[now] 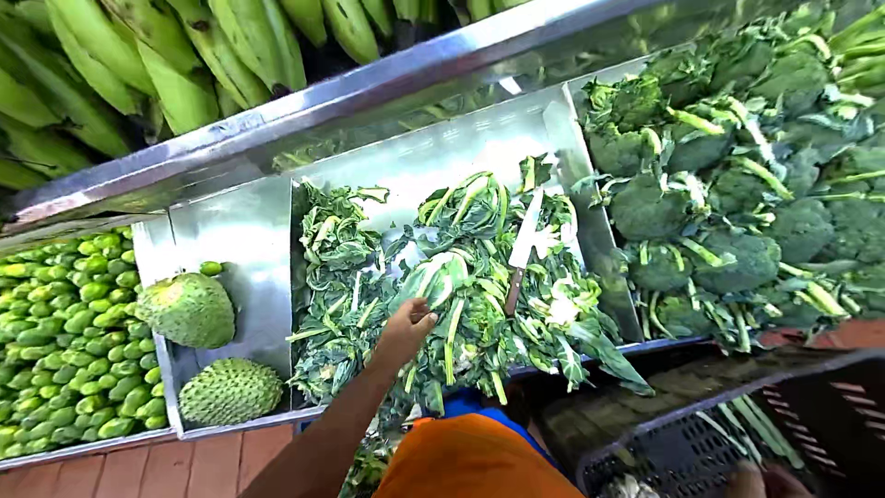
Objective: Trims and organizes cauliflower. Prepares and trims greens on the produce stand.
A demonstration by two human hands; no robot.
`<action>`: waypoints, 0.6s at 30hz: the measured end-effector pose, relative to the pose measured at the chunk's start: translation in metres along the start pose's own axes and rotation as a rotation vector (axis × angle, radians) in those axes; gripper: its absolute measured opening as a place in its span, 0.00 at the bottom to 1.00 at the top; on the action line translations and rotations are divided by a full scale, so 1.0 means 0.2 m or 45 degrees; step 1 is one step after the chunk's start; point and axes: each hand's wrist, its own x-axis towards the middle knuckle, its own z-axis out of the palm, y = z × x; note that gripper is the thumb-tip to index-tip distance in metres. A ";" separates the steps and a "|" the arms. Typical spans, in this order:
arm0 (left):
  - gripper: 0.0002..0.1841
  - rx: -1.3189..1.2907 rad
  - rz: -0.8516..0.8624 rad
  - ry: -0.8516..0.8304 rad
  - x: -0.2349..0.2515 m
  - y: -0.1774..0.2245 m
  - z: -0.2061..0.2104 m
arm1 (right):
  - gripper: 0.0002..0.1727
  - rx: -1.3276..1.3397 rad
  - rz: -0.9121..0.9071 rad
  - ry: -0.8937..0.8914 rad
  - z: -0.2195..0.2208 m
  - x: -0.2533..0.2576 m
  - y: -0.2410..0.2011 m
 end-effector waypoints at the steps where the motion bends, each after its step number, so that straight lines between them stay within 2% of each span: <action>1: 0.26 -0.057 0.050 -0.004 0.09 0.07 0.00 | 0.26 0.118 -0.094 -0.026 0.04 0.02 -0.24; 3: 0.27 -0.138 0.139 0.008 0.28 0.19 0.00 | 0.23 0.253 -0.162 -0.210 0.20 0.03 -0.64; 5: 0.27 -0.169 0.222 0.040 0.46 0.28 0.04 | 0.22 0.248 -0.048 -0.550 0.50 0.04 -0.87; 7: 0.30 -0.116 0.326 0.121 0.65 0.40 0.10 | 0.24 0.118 0.062 -0.914 0.91 0.06 -0.95; 9: 0.39 0.053 0.409 0.243 0.83 0.53 0.16 | 0.34 -0.083 0.097 -1.133 1.31 0.05 -0.98; 12: 0.56 0.339 0.373 0.329 1.11 0.65 0.20 | 0.41 -0.483 0.174 -1.066 1.65 0.00 -1.11; 14: 0.63 0.425 0.313 0.253 1.28 0.64 0.18 | 0.35 -0.651 0.165 -0.964 1.72 -0.02 -1.12; 16: 0.64 0.422 0.320 0.147 1.42 0.63 0.13 | 0.28 -0.621 0.166 -0.932 1.72 0.02 -1.07; 18: 0.61 0.443 0.426 0.060 1.48 0.65 0.06 | 0.24 -0.502 0.215 -0.920 1.66 0.09 -1.04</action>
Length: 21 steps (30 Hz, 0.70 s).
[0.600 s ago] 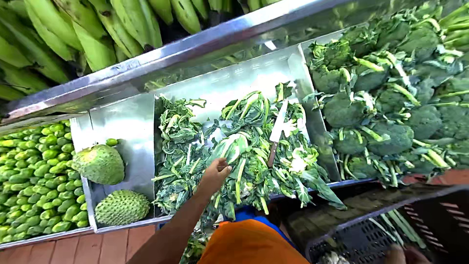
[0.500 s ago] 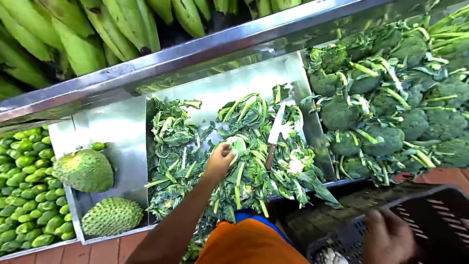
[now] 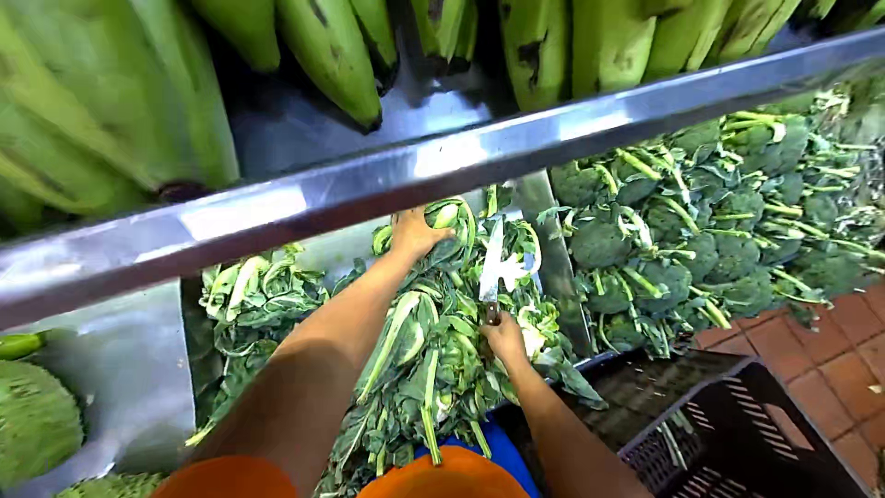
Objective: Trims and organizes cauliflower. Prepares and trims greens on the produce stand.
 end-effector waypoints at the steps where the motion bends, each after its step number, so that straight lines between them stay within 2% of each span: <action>1: 0.57 -0.001 0.076 -0.041 0.01 0.02 -0.04 | 0.20 0.085 0.011 0.019 -0.06 -0.01 0.02; 3: 0.48 0.035 0.234 -0.152 -0.04 0.09 -0.12 | 0.18 0.275 0.044 -0.029 -0.19 -0.09 0.07; 4: 0.45 0.108 0.278 -0.194 -0.05 0.13 -0.14 | 0.20 0.396 0.036 -0.074 -0.25 -0.14 0.09; 6: 0.42 0.224 0.179 -0.386 -0.13 0.31 -0.24 | 0.27 0.482 -0.071 -0.069 -0.33 -0.26 0.10; 7: 0.40 0.221 0.111 -0.412 -0.16 0.39 -0.27 | 0.29 0.435 -0.169 -0.001 -0.35 -0.28 0.08; 10: 0.36 0.145 0.002 -0.314 -0.17 0.46 -0.26 | 0.32 0.102 -0.400 0.174 -0.42 -0.23 -0.09; 13: 0.31 0.106 -0.017 -0.281 -0.17 0.45 -0.23 | 0.20 -0.139 -0.522 0.135 -0.48 -0.08 -0.32; 15: 0.29 0.056 -0.048 -0.182 -0.20 0.44 -0.21 | 0.18 -0.268 -0.623 0.120 -0.50 0.00 -0.47; 18: 0.30 0.094 -0.063 -0.080 -0.21 0.44 -0.19 | 0.23 -0.414 -0.725 0.159 -0.50 0.07 -0.69; 21: 0.31 0.061 -0.072 0.027 -0.26 0.44 -0.18 | 0.24 -0.664 -0.685 0.124 -0.49 0.13 -0.82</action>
